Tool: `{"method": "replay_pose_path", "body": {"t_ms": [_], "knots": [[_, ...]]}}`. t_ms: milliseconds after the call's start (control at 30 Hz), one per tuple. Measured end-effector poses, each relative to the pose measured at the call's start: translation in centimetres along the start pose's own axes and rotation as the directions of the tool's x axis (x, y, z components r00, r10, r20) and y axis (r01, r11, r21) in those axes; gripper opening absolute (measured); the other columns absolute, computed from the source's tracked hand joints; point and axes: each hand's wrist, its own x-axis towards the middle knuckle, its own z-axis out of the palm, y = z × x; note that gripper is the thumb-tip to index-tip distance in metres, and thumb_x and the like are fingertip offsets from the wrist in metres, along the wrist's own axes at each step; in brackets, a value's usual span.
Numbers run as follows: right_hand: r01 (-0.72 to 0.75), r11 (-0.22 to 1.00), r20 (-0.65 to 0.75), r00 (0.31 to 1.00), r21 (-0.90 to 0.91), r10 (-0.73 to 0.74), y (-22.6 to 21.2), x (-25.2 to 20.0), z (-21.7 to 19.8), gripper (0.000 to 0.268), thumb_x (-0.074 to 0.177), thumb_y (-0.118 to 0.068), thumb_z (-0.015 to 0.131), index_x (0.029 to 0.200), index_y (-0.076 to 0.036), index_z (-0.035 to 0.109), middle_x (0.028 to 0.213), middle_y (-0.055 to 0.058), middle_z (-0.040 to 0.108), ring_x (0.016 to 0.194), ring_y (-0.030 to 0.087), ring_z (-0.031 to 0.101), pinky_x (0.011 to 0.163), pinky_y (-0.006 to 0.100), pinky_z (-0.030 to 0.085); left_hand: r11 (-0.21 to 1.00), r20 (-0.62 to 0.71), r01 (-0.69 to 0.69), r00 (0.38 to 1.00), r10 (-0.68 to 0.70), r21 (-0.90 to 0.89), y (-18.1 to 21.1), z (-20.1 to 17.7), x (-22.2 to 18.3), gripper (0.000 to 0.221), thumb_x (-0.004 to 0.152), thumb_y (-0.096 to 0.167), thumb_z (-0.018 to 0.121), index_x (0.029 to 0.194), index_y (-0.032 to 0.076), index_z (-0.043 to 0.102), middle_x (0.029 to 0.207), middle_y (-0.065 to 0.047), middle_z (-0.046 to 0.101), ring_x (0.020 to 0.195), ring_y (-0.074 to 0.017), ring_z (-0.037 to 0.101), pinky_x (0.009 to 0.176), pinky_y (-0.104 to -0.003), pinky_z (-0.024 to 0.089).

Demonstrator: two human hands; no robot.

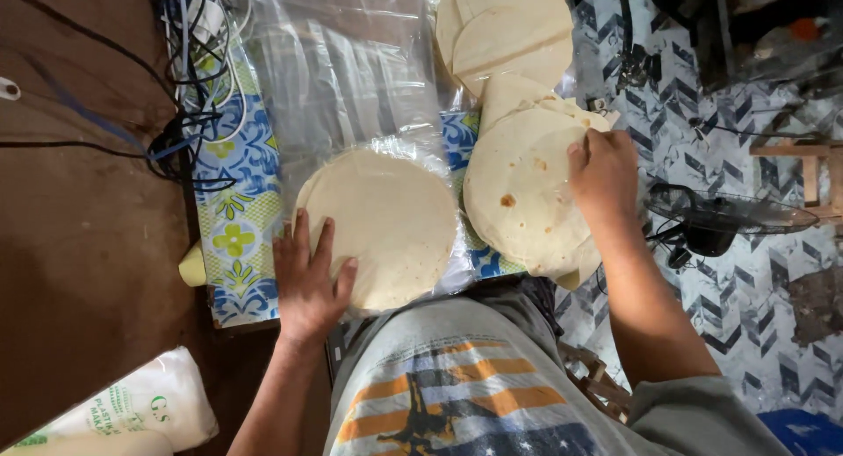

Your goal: The person places individual tortillas into a clear plastic bag, stacking them inside by hand.

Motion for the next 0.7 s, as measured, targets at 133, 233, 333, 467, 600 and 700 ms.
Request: {"method": "replay_pose_path", "body": {"t_ms": [133, 233, 333, 467, 600, 700], "knots": [[0.035, 0.997, -0.065, 0.997, -0.062, -0.039, -1.3, 0.2, -1.0, 0.022, 0.104, -0.022, 0.063, 0.116, -0.008, 0.074, 0.101, 0.015, 0.062, 0.094, 0.041, 0.066, 0.076, 0.052, 0.058, 1.0, -0.018, 0.004, 1.0, -0.004, -0.012, 0.0, 0.1, 0.0, 0.06, 0.09, 0.043, 0.066, 0.139, 0.007, 0.066, 0.151, -0.027, 0.052, 0.13, -0.051, 0.056, 0.111, -0.062, 0.04], [-0.112, 0.989, 0.042, 0.993, 0.096, 0.108, 0.7, 1.7, -1.0, 0.017, 0.102, -0.019, 0.067, 0.109, -0.005, 0.074, 0.096, 0.021, 0.067, 0.095, 0.048, 0.068, 0.082, 0.055, 0.057, 1.0, -0.004, 0.019, 1.0, -0.019, -0.01, 0.0, 0.0, 0.1, 0.061, 0.091, 0.045, 0.064, 0.14, 0.009, 0.065, 0.153, -0.025, 0.051, 0.131, -0.0492, 0.055, 0.112, -0.062, 0.039], [-0.208, 0.976, 0.132, 0.971, 0.07, 0.198, 3.9, 2.4, 0.4, 0.016, 0.1, -0.024, 0.066, 0.107, -0.013, 0.075, 0.097, 0.019, 0.069, 0.095, 0.046, 0.07, 0.084, 0.053, 0.057, 1.0, -0.001, 0.027, 1.0, -0.028, -0.015, -0.1, 0.2, -0.1, 0.061, 0.092, 0.045, 0.063, 0.141, 0.01, 0.065, 0.153, -0.024, 0.05, 0.132, -0.0485, 0.055, 0.113, -0.061, 0.038], [-0.208, 0.978, 0.115, 0.972, 0.005, 0.206, 3.5, 1.4, 0.0, 0.014, 0.098, -0.021, 0.067, 0.107, -0.013, 0.075, 0.096, 0.019, 0.069, 0.093, 0.045, 0.071, 0.084, 0.052, 0.058, 1.0, 0.01, 0.028, 1.0, -0.027, -0.008, -0.2, 0.3, -0.3, 0.062, 0.091, 0.045, 0.064, 0.143, 0.011, 0.064, 0.154, -0.024, 0.049, 0.133, -0.0483, 0.054, 0.114, -0.061, 0.038], [-0.172, 0.972, 0.125, 0.973, -0.163, 0.193, 1.1, 1.1, -1.3, 0.015, 0.101, -0.019, 0.063, 0.101, -0.01, 0.074, 0.092, 0.018, 0.068, 0.089, 0.043, 0.073, 0.082, 0.051, 0.059, 0.999, 0.021, 0.034, 0.999, -0.034, -0.004, -0.1, 0.2, -0.3, 0.063, 0.092, 0.047, 0.062, 0.144, 0.012, 0.062, 0.156, -0.023, 0.048, 0.135, -0.0471, 0.053, 0.114, -0.061, 0.038], [-0.184, 0.975, 0.156, 0.967, -0.129, 0.203, 0.7, 0.8, -1.7, 0.017, 0.102, -0.019, 0.06, 0.102, -0.006, 0.072, 0.093, 0.021, 0.067, 0.093, 0.047, 0.072, 0.084, 0.055, 0.058, 0.999, 0.026, 0.042, 0.999, -0.043, 0.009, 0.0, 0.0, -0.4, 0.062, 0.093, 0.048, 0.06, 0.144, 0.013, 0.062, 0.156, -0.022, 0.048, 0.136, -0.0459, 0.053, 0.115, -0.059, 0.037]]}}
